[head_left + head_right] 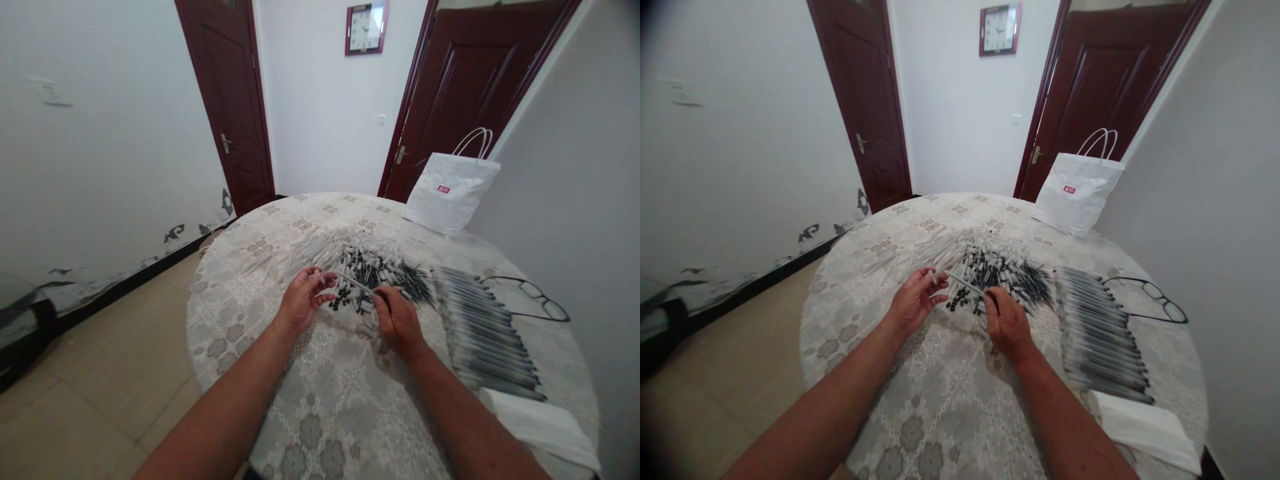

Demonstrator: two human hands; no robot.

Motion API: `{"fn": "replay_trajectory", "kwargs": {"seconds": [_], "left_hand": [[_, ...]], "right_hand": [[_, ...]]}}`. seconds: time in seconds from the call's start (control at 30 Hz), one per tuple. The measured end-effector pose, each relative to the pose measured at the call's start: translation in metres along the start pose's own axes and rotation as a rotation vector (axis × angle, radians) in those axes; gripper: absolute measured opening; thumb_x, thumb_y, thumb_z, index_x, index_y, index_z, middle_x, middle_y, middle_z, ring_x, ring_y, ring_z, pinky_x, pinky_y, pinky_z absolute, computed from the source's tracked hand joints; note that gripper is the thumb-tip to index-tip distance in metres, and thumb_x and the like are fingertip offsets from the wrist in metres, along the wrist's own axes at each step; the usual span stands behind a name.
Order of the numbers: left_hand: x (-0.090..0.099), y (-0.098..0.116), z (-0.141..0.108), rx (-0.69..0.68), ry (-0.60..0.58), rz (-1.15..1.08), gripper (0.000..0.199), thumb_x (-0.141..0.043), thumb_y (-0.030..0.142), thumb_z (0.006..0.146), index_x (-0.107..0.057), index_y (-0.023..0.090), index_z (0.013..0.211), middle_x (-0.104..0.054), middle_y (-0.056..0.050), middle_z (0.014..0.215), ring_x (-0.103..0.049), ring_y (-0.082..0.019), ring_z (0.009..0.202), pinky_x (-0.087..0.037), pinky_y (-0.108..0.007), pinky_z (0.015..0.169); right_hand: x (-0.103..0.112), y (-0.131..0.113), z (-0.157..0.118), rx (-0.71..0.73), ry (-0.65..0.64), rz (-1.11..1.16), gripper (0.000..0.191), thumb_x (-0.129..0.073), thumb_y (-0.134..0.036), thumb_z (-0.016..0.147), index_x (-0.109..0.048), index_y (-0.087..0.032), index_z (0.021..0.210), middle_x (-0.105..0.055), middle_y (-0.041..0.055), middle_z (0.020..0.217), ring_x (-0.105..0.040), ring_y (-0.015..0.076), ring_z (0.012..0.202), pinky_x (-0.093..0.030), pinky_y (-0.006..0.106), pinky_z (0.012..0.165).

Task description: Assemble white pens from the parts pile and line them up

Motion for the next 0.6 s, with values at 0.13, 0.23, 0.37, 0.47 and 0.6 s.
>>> {"fn": "replay_trajectory", "kwargs": {"seconds": [0.13,0.23,0.37,0.47,0.6], "left_hand": [[0.003,0.006,0.000,-0.024,0.034,-0.089,0.025,-0.071,0.029,0.085,-0.053,0.017,0.097,-0.071,-0.013,0.109,-0.071,-0.022,0.095,-0.061,-0.033,0.069],[0.002,0.007,-0.001,-0.032,0.034,-0.102,0.024,-0.070,0.030,0.086,-0.052,0.018,0.096,-0.071,-0.013,0.109,-0.070,-0.024,0.098,-0.061,-0.033,0.069],[0.000,0.007,-0.002,-0.031,0.018,-0.095,0.026,-0.070,0.031,0.086,-0.051,0.018,0.097,-0.071,-0.013,0.109,-0.070,-0.025,0.101,-0.062,-0.033,0.069],[-0.003,0.006,-0.002,-0.033,0.001,-0.067,0.027,-0.071,0.032,0.086,-0.049,0.019,0.097,-0.072,-0.013,0.110,-0.069,-0.025,0.103,-0.062,-0.034,0.070],[-0.006,0.003,-0.003,-0.030,-0.012,0.002,0.031,-0.072,0.036,0.085,-0.048,0.019,0.096,-0.071,-0.013,0.112,-0.069,-0.025,0.106,-0.062,-0.032,0.070]], "right_hand": [[-0.007,-0.012,-0.002,0.069,-0.051,-0.009,0.019,-0.046,-0.030,0.099,-0.060,-0.020,0.108,-0.071,0.0055,0.094,-0.068,0.0191,0.082,-0.050,0.029,0.076],[-0.010,-0.017,-0.003,0.105,-0.065,-0.014,0.019,-0.047,-0.028,0.099,-0.060,-0.019,0.109,-0.071,0.0061,0.096,-0.069,0.0190,0.085,-0.051,0.028,0.078],[-0.011,-0.019,-0.003,0.120,-0.068,-0.037,0.020,-0.046,-0.029,0.100,-0.060,-0.019,0.109,-0.071,0.0073,0.097,-0.069,0.0193,0.085,-0.051,0.028,0.078],[-0.011,-0.017,-0.002,0.115,-0.071,-0.051,0.020,-0.046,-0.029,0.100,-0.061,-0.018,0.108,-0.072,0.0080,0.097,-0.069,0.0199,0.085,-0.052,0.029,0.078],[-0.013,-0.017,-0.002,0.114,-0.084,-0.058,0.021,-0.046,-0.029,0.099,-0.061,-0.019,0.109,-0.072,0.0083,0.097,-0.069,0.0205,0.086,-0.052,0.030,0.078]]}}
Point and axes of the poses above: each hand's wrist, its own z-axis towards the middle knuckle, its own x-axis out of the back of the hand, y = z × x, the point moved 10 cm from there along z, towards the middle knuckle
